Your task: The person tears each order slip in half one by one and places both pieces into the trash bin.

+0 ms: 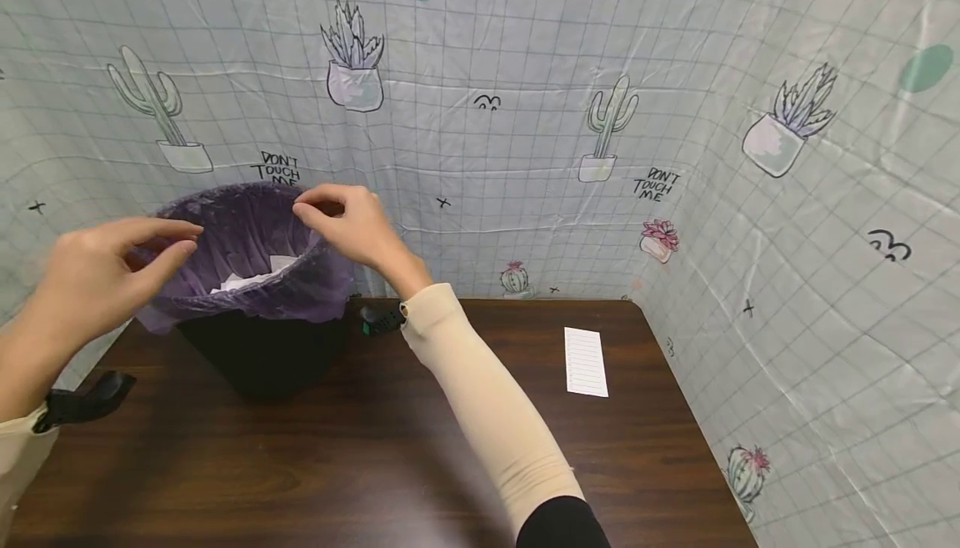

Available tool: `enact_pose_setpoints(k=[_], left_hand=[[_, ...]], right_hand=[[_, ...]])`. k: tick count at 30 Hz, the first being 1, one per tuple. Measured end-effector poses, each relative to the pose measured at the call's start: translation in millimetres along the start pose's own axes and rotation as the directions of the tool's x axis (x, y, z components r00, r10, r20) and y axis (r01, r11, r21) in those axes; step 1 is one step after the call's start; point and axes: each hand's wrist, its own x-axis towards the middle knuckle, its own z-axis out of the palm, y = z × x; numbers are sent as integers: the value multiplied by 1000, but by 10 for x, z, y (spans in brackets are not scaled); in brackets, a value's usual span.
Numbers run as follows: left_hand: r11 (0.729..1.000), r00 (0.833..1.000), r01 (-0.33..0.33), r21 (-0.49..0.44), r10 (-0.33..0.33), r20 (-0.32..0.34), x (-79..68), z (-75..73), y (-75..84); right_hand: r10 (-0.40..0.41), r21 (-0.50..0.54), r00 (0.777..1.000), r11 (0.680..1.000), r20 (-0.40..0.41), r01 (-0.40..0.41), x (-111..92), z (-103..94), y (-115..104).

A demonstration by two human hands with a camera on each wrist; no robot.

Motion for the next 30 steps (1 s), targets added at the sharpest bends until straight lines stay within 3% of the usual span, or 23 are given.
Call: enact_pose_setpoints(k=[9, 13, 16, 20, 24, 30], left_hand=[[979, 989, -93, -182, 70, -128, -102, 399, 469], [960, 990, -103, -262, 74, -118, -209, 598, 671], [944, 995, -75, -321, 51, -80, -322, 777, 780], [913, 1000, -5, -407, -7, -29, -518, 1033, 865], [878, 996, 83, -471, -84, 19, -717, 1246, 909], [828, 983, 185, -529, -156, 99, -899, 1451, 963]], right_hand=[[21, 190, 983, 982, -184, 15, -549, -146, 310], [86, 261, 965, 965, -247, -19, -852, -200, 520], [124, 238, 946, 970, -299, -52, -1099, -280, 738], [198, 189, 906, 973, -373, -135, -1446, -460, 1027], [291, 117, 864, 957, -412, -267, -1808, -650, 1386], [376, -66, 777, 881, -506, -469, -2311, -900, 1853]])
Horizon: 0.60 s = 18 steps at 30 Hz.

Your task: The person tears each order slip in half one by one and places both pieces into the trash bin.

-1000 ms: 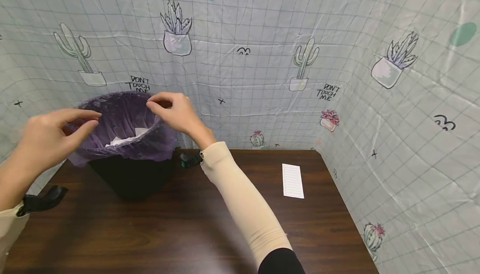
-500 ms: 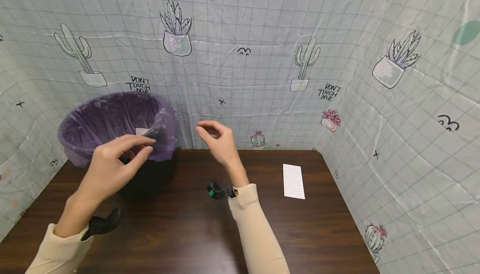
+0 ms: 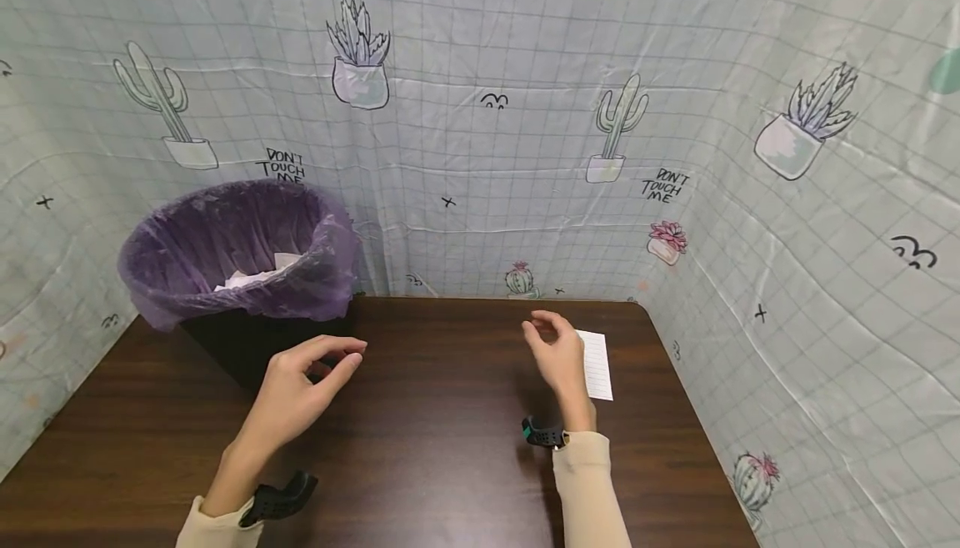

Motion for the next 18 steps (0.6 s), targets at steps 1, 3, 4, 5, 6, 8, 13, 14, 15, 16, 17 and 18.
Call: enact_pose_setpoints(k=[1, 3, 4, 5, 6, 8, 13, 14, 15, 16, 17, 18], left_hand=[[1000, 1000, 11, -8, -11, 3, -18, 28, -8], [999, 1000, 29, -22, -29, 2, -46, 79, -24], [999, 999, 37, -29, -37, 1, -58, 98, -32], [998, 999, 45, -35, -45, 2, -70, 118, -41], [998, 999, 54, -44, -54, 3, -81, 138, -50], [995, 997, 75, -61, -74, 11, -102, 179, -71], [987, 993, 122, -101, -120, 24, -149, 291, -139], [986, 992, 128, -106, -126, 23, -158, 315, -155], [984, 991, 136, -114, -134, 21, -165, 338, -171], [982, 990, 142, -123, -141, 20, -172, 360, -186], [981, 989, 147, -130, -146, 20, -179, 382, -201], [979, 988, 152, -140, -150, 21, -185, 404, -215]], right_hand=[[15, -30, 1000, 999, -23, -16, -20, -56, 74], [38, -73, 996, 996, -75, -43, -48, -164, 197], [47, -92, 994, 994, -101, -56, -55, -209, 248], [58, -115, 991, 991, -123, -72, -63, -253, 298], [75, -128, 987, 987, -143, -93, -69, -299, 339], [119, -154, 978, 977, -171, -145, -84, -383, 419], [257, -220, 951, 931, -169, -291, -95, -557, 576], [285, -238, 945, 918, -160, -317, -91, -581, 599], [310, -259, 939, 904, -150, -340, -88, -601, 614], [337, -282, 932, 888, -135, -362, -84, -616, 628], [363, -302, 924, 874, -117, -382, -80, -628, 638], [392, -320, 914, 857, -103, -403, -78, -635, 643]])
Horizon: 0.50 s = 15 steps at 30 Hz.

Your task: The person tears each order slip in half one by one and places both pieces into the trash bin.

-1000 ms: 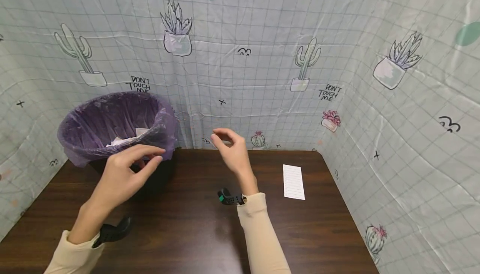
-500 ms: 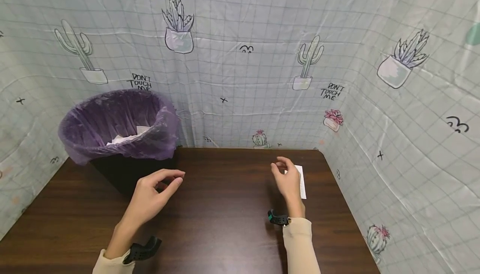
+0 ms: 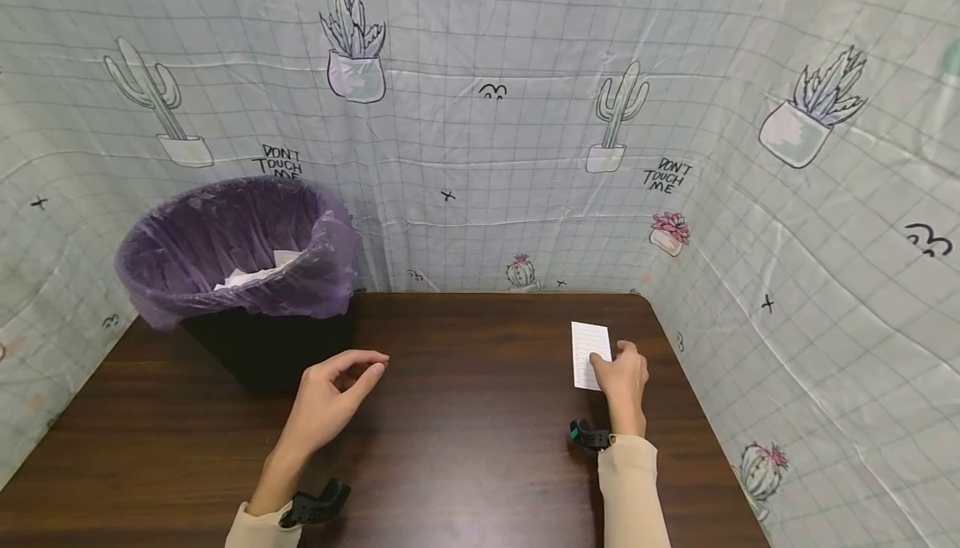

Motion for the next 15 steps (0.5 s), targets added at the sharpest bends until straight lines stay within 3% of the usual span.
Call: enact_pose_setpoints(k=[6, 15], left_hand=[[998, 1000, 22, -58, -21, 9, -5, 100, -39], [995, 997, 75, -60, -74, 20, -30, 174, -18]], right_hand=[[99, -111, 987, 990, 127, -85, 1, -33, -33], [35, -139, 977, 990, 209, -5, -2, -60, -28]])
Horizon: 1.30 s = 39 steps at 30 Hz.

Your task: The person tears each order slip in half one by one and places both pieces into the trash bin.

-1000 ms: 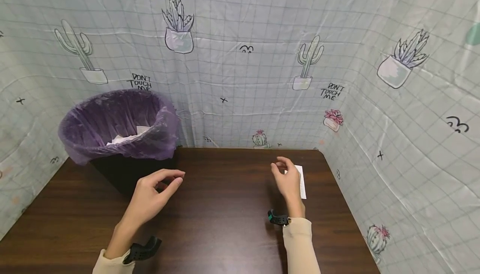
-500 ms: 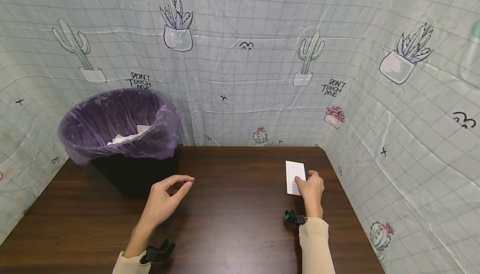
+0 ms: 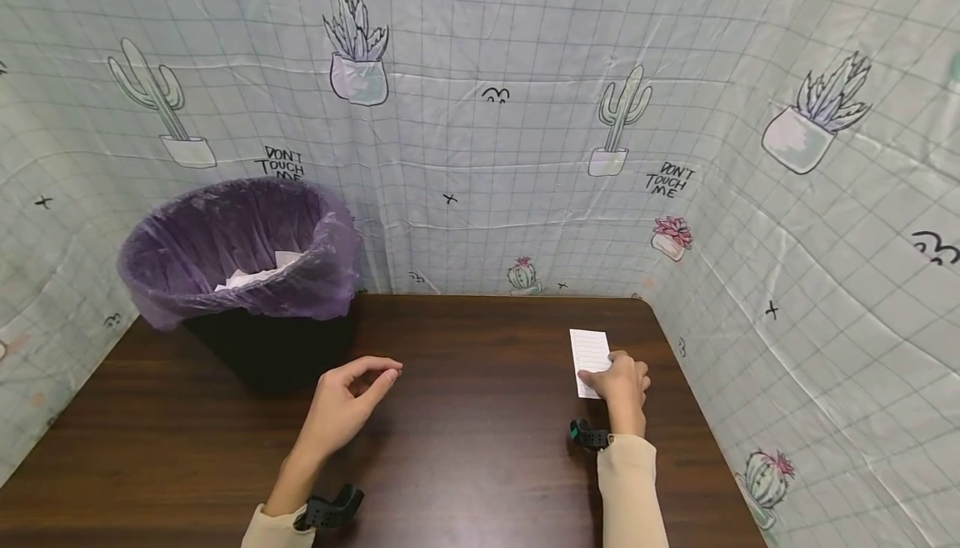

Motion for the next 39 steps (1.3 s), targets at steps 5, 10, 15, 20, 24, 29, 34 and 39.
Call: enact_pose_setpoints(k=[5, 10, 15, 20, 24, 29, 34, 39], left_hand=[[1000, 1000, 12, -9, -12, 18, -9, 33, 0], [1000, 999, 19, -13, -19, 32, -8, 70, -1], [1000, 999, 14, -12, -14, 33, -8, 95, 6], [1000, 998, 27, -5, -26, 52, -11, 116, 16], [1000, 997, 30, -6, -30, 70, -5, 125, 28], [999, 992, 36, -12, -34, 123, 3, 135, 37], [1000, 985, 23, 6, -24, 173, 6, 171, 39], [1000, 985, -16, 25, 11, 174, 33, 207, 81]], right_hand=[[-51, -35, 998, 998, 31, 52, 34, -53, 29], [-70, -54, 994, 996, 79, 74, 62, -120, 23], [-101, 43, 992, 994, 80, 98, 31, -102, 6], [-138, 122, 990, 983, -5, 137, -34, -3, -2], [-202, 192, 979, 960, -37, 206, -55, 126, -34], [-255, 243, 965, 934, -57, 261, -119, 291, -172], [-291, 300, 954, 906, -68, 298, -213, 454, -323], [-354, 329, 935, 879, -37, 346, -299, 624, -464]])
